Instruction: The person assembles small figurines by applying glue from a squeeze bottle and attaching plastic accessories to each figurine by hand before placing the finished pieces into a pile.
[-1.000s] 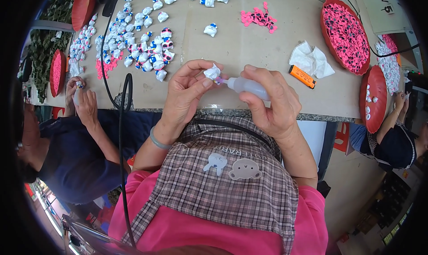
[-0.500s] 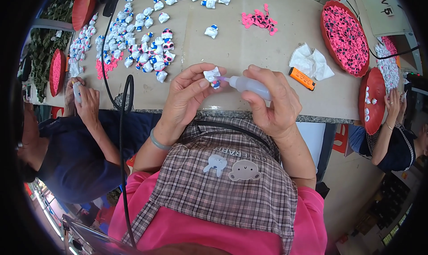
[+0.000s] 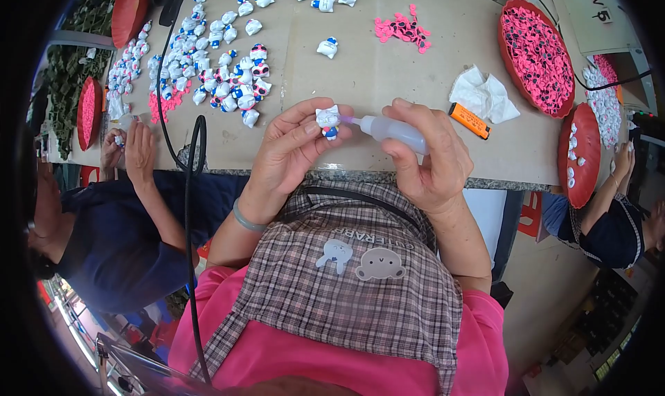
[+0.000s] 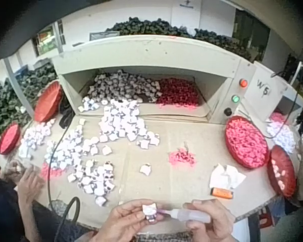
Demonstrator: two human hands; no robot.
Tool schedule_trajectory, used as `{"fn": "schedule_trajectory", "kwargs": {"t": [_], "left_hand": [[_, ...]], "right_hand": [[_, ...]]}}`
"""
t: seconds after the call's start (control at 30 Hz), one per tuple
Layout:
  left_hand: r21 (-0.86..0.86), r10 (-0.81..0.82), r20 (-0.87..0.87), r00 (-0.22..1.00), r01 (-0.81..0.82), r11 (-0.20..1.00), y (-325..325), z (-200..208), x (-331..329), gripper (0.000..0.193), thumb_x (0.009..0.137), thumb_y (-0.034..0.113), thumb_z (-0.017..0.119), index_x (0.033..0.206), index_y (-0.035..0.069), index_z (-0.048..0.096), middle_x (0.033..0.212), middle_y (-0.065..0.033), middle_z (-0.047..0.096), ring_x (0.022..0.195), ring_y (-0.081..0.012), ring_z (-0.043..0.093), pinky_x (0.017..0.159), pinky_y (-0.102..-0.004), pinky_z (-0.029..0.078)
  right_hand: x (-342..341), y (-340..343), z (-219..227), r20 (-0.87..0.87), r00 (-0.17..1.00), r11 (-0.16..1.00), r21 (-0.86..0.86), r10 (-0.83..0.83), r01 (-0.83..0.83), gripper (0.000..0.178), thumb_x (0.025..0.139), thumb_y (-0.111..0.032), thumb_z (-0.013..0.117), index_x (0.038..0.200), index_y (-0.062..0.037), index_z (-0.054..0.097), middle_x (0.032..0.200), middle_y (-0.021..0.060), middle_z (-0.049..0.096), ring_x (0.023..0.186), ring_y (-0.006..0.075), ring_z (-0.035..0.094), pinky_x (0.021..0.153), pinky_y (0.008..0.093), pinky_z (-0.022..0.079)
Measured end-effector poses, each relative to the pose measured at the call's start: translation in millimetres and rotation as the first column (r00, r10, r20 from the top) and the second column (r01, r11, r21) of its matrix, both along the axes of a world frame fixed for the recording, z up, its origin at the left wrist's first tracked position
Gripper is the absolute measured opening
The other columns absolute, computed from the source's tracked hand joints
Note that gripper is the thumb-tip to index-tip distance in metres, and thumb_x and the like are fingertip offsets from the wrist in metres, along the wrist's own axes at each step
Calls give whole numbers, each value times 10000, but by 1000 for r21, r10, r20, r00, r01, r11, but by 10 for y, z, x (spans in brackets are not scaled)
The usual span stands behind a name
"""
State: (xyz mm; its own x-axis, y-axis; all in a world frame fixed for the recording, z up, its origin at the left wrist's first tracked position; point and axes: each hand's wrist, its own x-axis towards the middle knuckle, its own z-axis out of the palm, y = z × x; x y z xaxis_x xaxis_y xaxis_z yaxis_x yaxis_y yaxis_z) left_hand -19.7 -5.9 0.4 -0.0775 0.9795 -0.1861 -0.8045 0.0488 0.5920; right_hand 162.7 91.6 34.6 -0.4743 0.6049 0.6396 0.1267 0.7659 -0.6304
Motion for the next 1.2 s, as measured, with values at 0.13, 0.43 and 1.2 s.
{"fn": "schedule_trajectory", "kwargs": {"t": [0.13,0.43,1.2], "left_hand": [[22,9,-11,1000,-9,1000,4,-9,-2,331,935,52,503,1256,-28,511,1214,-225,578,1038,-274,629,913,-349,505],[29,39,-37,999,-38,999,27,-31,18,330,932,41,510,1255,-22,517,1242,-225,559,1081,-276,605,953,-377,492],[-23,-2,-95,995,-1,1000,67,-39,42,338,918,61,549,1241,-30,515,1190,-234,584,968,-226,638,862,-312,520]], "right_hand": [[3,-2,2,-3,1000,999,41,4,-4,370,829,-158,704,1106,46,566,871,150,679,725,228,663,608,282,521],[-12,-36,7,0,999,995,-87,45,-44,374,822,-131,704,1117,49,561,878,165,674,738,223,665,615,280,521],[122,1105,-253,221,956,673,-680,-191,292,212,797,-57,660,994,-24,590,899,91,599,784,161,619,711,315,497]]}}
